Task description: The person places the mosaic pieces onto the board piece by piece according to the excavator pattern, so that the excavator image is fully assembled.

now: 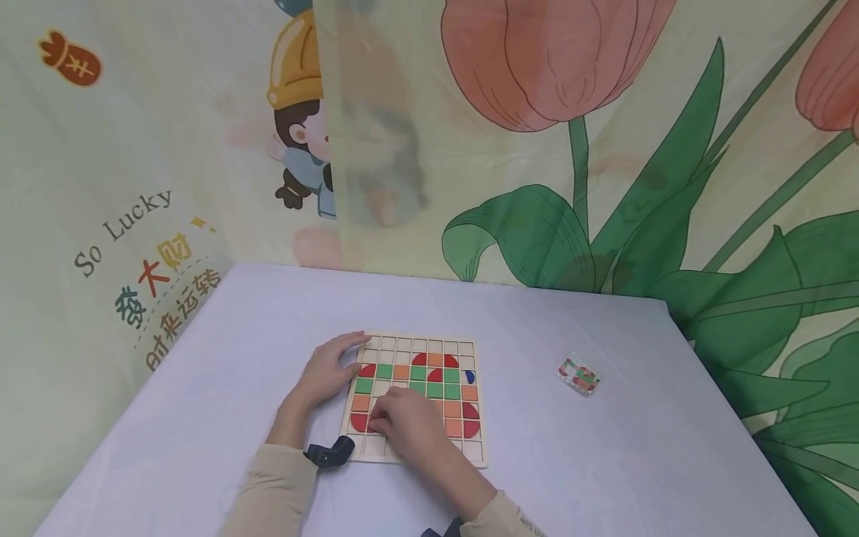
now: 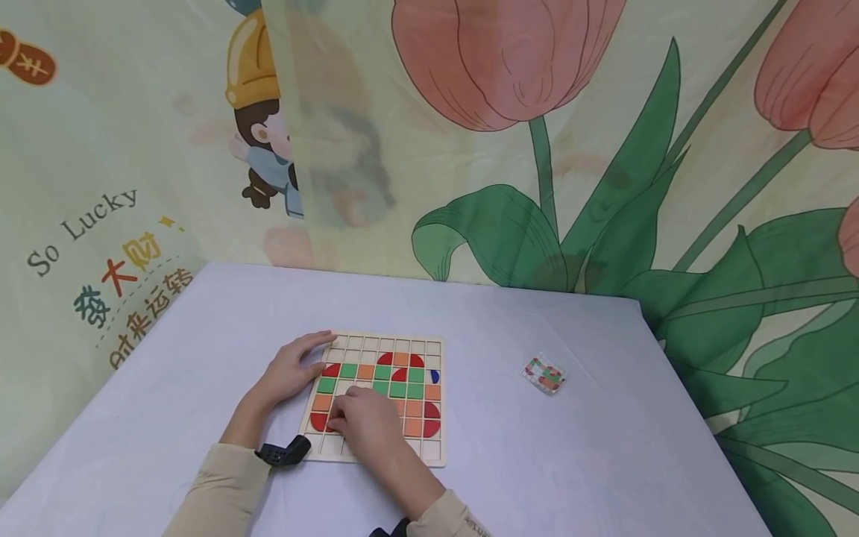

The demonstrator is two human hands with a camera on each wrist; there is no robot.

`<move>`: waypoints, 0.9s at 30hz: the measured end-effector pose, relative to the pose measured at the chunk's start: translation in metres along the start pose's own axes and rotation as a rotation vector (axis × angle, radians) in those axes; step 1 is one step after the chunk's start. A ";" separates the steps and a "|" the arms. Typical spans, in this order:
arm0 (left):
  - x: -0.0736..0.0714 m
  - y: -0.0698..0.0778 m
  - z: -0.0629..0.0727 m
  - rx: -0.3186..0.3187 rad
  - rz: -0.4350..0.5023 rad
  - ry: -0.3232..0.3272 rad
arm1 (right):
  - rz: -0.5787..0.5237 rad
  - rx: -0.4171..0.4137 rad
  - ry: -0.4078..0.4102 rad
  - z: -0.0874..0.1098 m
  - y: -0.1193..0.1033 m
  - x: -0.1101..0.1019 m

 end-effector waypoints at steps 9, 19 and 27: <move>0.002 -0.001 0.000 -0.006 0.004 -0.001 | -0.005 -0.206 -0.043 0.007 0.002 -0.003; 0.003 -0.003 0.000 -0.001 0.017 -0.003 | 0.028 -0.215 -0.062 0.007 -0.005 0.002; 0.012 -0.007 -0.007 -0.056 0.128 -0.005 | -0.056 -0.071 -0.071 0.022 0.020 -0.011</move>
Point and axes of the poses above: each hand's wrist, its own z-axis away from the middle knuckle, its own x-axis out of the palm, y = z × x, the point moved 4 cm from there along -z, towards the middle knuckle, and after that the axes turned 6 degrees about -y, right-handed, at the moved point
